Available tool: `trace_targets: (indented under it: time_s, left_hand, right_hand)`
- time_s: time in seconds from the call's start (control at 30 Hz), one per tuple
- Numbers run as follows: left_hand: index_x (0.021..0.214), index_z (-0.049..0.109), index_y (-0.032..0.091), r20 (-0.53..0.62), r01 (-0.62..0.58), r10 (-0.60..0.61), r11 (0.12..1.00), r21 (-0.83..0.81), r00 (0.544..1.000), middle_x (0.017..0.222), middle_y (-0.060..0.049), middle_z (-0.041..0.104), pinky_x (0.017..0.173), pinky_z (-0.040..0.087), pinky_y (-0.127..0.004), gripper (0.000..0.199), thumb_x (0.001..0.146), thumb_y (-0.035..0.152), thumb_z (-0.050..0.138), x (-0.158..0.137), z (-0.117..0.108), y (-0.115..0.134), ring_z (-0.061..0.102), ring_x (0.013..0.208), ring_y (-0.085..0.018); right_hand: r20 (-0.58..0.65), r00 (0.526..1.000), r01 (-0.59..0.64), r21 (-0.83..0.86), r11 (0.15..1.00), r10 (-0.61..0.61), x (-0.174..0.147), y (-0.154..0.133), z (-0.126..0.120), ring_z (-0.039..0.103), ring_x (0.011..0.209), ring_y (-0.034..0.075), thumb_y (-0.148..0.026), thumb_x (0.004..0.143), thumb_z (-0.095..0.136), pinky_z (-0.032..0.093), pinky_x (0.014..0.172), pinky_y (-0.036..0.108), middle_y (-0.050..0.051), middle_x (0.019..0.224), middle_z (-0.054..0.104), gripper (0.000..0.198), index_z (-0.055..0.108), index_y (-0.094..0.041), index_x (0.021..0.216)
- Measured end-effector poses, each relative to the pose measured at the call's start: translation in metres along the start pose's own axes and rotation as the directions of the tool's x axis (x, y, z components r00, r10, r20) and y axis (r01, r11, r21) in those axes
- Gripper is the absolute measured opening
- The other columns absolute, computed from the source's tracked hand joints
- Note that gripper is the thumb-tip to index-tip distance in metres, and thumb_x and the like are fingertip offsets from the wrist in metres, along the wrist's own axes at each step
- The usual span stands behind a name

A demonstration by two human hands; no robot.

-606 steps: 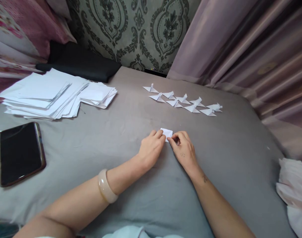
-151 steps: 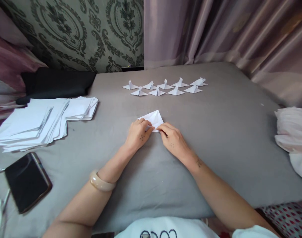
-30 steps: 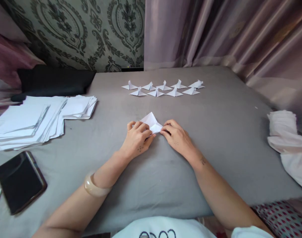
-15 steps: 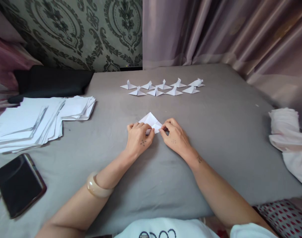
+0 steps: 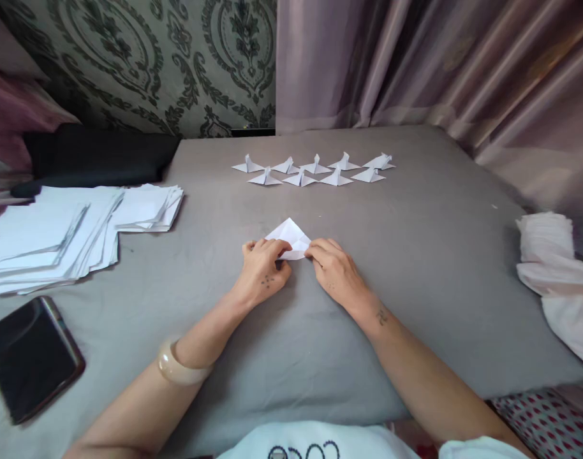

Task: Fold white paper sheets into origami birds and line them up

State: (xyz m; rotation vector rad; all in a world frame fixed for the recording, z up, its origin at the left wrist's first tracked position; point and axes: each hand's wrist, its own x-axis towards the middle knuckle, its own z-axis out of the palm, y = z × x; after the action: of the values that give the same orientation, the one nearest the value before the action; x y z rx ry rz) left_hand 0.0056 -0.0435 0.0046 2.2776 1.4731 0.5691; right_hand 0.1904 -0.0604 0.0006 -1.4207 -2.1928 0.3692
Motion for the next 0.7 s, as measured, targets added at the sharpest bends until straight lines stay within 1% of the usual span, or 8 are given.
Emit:
trace_targets:
  time_s: [0.1,0.2,0.33,0.43,0.5,0.53,0.6,0.7]
  left_hand:
    - [0.1,0.06,0.019,0.013,-0.041,0.041,0.998,0.049,0.999,0.09,-0.004,0.067,0.087,0.028,-0.041,0.033,0.072,0.007,0.047,-0.001,-0.001,-0.002,0.056,0.092,-0.022]
    - [0.103,0.06,0.02,-0.013,-0.103,0.105,0.992,0.074,0.994,0.091,-0.004,0.068,0.088,0.026,-0.041,0.038,0.072,0.003,0.044,0.0,0.001,-0.007,0.055,0.094,-0.022]
    - [0.1,0.06,0.022,-0.051,-0.203,0.208,0.976,0.078,0.977,0.09,-0.001,0.069,0.091,0.024,-0.042,0.037,0.076,0.0,0.043,0.001,0.0,-0.008,0.054,0.099,-0.02]
    - [0.108,0.059,0.024,-0.161,-0.254,0.282,0.951,0.173,0.946,0.109,-0.005,0.067,0.093,0.026,-0.042,0.031,0.086,0.006,0.045,0.001,-0.003,-0.006,0.051,0.109,-0.023]
    - [0.119,0.054,0.021,-0.264,-0.203,0.277,0.94,0.274,0.924,0.121,-0.012,0.06,0.092,0.03,-0.042,0.028,0.091,0.019,0.05,0.002,-0.004,-0.005,0.048,0.112,-0.026]
    - [0.121,0.052,0.018,-0.305,-0.161,0.258,0.937,0.309,0.917,0.122,-0.015,0.058,0.089,0.032,-0.042,0.031,0.091,0.025,0.052,0.002,-0.004,-0.006,0.049,0.11,-0.027]
    - [0.115,0.053,0.014,-0.336,-0.115,0.229,0.938,0.326,0.914,0.111,-0.016,0.06,0.081,0.037,-0.039,0.032,0.091,0.034,0.054,0.002,-0.003,-0.009,0.053,0.098,-0.026]
    - [0.099,0.057,0.015,-0.262,-0.206,0.28,0.939,0.276,0.924,0.096,-0.01,0.063,0.074,0.041,-0.034,0.019,0.093,0.033,0.05,0.004,0.001,-0.014,0.056,0.086,-0.021]
  right_hand:
    - [0.005,1.0,0.0,-0.043,0.999,0.001,-0.002,-0.003,-0.002,0.056,0.094,0.02,-0.006,0.091,0.042,0.046,0.083,0.031,0.008,0.1,0.065,0.029,0.068,-0.017,0.097]
    - [0.024,1.0,0.007,-0.081,0.997,-0.005,-0.003,-0.005,-0.004,0.056,0.095,0.02,-0.005,0.09,0.043,0.046,0.081,0.031,0.007,0.103,0.065,0.032,0.069,-0.019,0.101]
    - [0.059,0.998,0.002,-0.106,0.994,0.005,-0.003,-0.006,-0.007,0.056,0.094,0.02,-0.006,0.088,0.045,0.046,0.077,0.031,0.006,0.103,0.064,0.035,0.069,-0.023,0.107]
    - [0.074,0.997,-0.018,-0.085,0.996,0.025,-0.002,-0.005,-0.007,0.055,0.093,0.02,-0.007,0.088,0.045,0.047,0.078,0.031,0.006,0.105,0.064,0.035,0.07,-0.023,0.107]
    - [0.078,0.996,-0.032,-0.055,0.998,0.037,-0.002,-0.004,-0.007,0.055,0.094,0.02,-0.006,0.087,0.045,0.047,0.079,0.031,0.006,0.106,0.064,0.036,0.071,-0.023,0.106]
    - [0.077,0.996,-0.038,-0.036,0.999,0.04,-0.002,-0.003,-0.007,0.055,0.094,0.02,-0.004,0.086,0.045,0.047,0.08,0.031,0.006,0.107,0.064,0.038,0.071,-0.023,0.105]
    - [0.072,0.997,-0.042,0.007,0.999,0.041,-0.002,0.0,-0.007,0.055,0.096,0.02,-0.002,0.084,0.044,0.048,0.082,0.031,0.006,0.108,0.064,0.04,0.072,-0.022,0.105]
    - [0.065,0.997,-0.04,0.075,0.996,0.035,-0.002,0.004,-0.006,0.055,0.099,0.019,0.0,0.083,0.043,0.047,0.087,0.032,0.006,0.108,0.063,0.042,0.072,-0.022,0.104]
